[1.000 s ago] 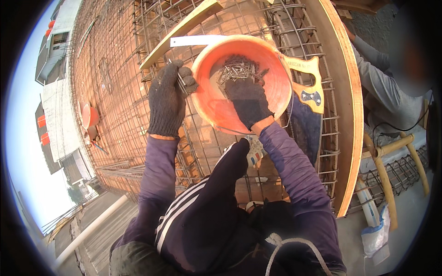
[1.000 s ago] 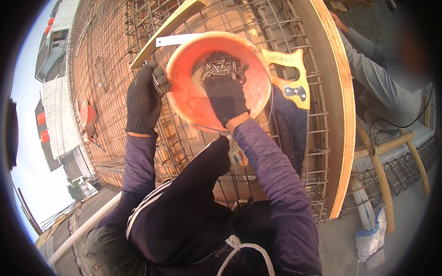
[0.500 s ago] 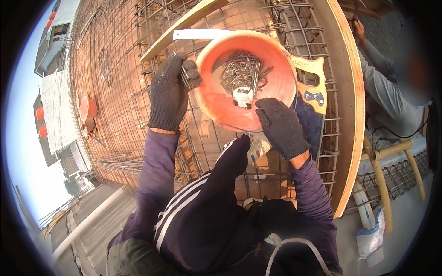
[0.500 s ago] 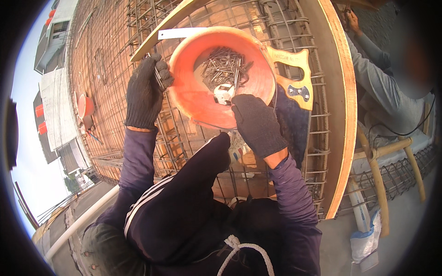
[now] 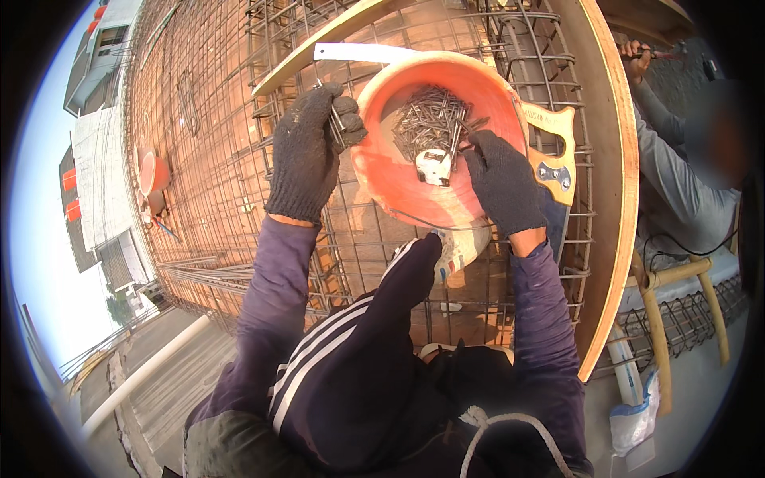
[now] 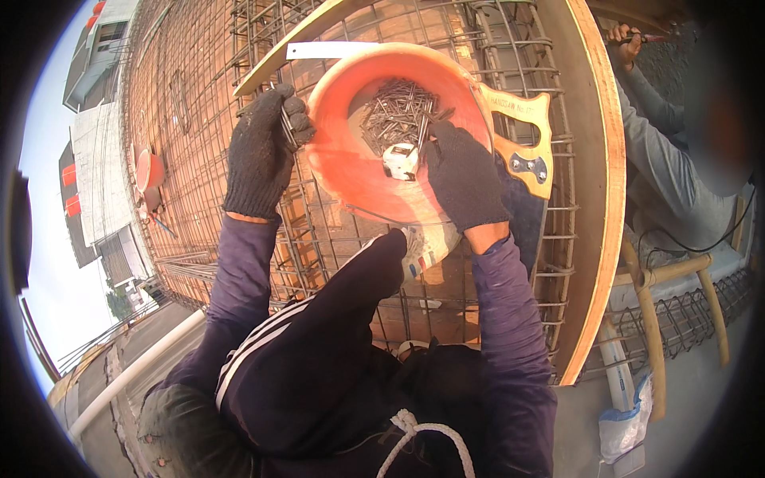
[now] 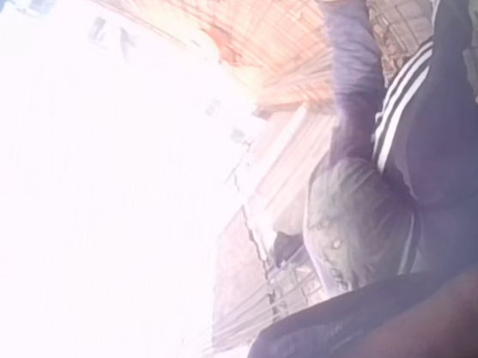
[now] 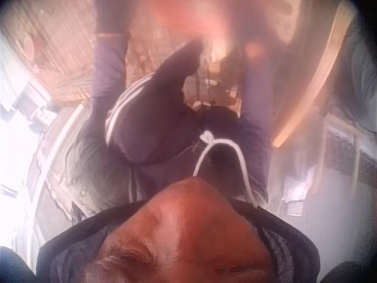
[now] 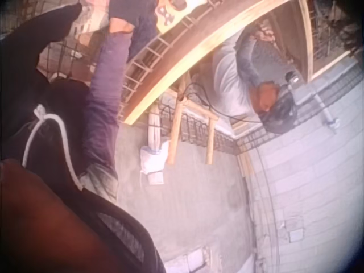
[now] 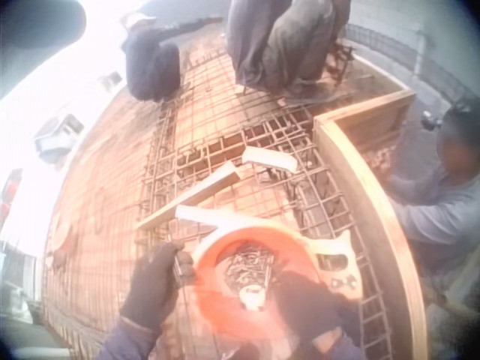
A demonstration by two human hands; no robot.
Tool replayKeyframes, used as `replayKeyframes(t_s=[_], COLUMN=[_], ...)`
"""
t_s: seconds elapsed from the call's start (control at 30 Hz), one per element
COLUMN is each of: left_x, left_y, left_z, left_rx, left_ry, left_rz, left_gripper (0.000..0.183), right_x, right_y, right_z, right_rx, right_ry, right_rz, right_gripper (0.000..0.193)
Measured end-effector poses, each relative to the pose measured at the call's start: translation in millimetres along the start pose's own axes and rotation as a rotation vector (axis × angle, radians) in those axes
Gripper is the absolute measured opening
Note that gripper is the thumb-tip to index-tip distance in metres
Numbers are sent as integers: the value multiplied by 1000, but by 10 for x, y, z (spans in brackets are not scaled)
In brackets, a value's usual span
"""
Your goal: The person handles a wooden plank and a hand saw on a rebar grid, then picks up nails from a red bucket and places them back. Other workers are visible nearby assembling wooden formwork around the rebar structure.
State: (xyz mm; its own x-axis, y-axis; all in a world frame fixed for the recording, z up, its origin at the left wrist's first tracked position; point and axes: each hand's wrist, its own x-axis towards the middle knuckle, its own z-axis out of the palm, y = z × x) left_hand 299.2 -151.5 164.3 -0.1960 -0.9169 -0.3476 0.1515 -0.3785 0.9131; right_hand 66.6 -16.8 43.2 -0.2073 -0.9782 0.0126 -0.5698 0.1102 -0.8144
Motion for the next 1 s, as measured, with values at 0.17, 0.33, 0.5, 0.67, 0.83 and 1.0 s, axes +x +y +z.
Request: replayKeyframes(t_s=[0.17, 0.33, 0.5, 0.67, 0.83, 1.0], left_x=[10, -8, 10, 5, 15, 25], left_y=[13, 12, 13, 4, 8, 11], left_z=[26, 27, 20, 17, -3, -28], left_rx=[-4, 38, 26, 23, 25, 4], left_ry=[21, 36, 41, 41, 21, -35], left_rz=[-35, -12, -36, -35, -34, -22], left_gripper=[25, 24, 24, 25, 25, 27], right_x=[271, 415, 347, 48, -32, -16], right_y=[24, -5, 38, 94, 48, 72], right_z=[358, 636, 628, 305, 156, 218], right_rx=[-51, -180, -192, 20, -10, 4], right_ry=[-72, -66, -188, -88, -80, -43], right_rz=[-10, 44, -91, 7, 30, 13], right_gripper=[25, 25, 30, 34, 28, 26])
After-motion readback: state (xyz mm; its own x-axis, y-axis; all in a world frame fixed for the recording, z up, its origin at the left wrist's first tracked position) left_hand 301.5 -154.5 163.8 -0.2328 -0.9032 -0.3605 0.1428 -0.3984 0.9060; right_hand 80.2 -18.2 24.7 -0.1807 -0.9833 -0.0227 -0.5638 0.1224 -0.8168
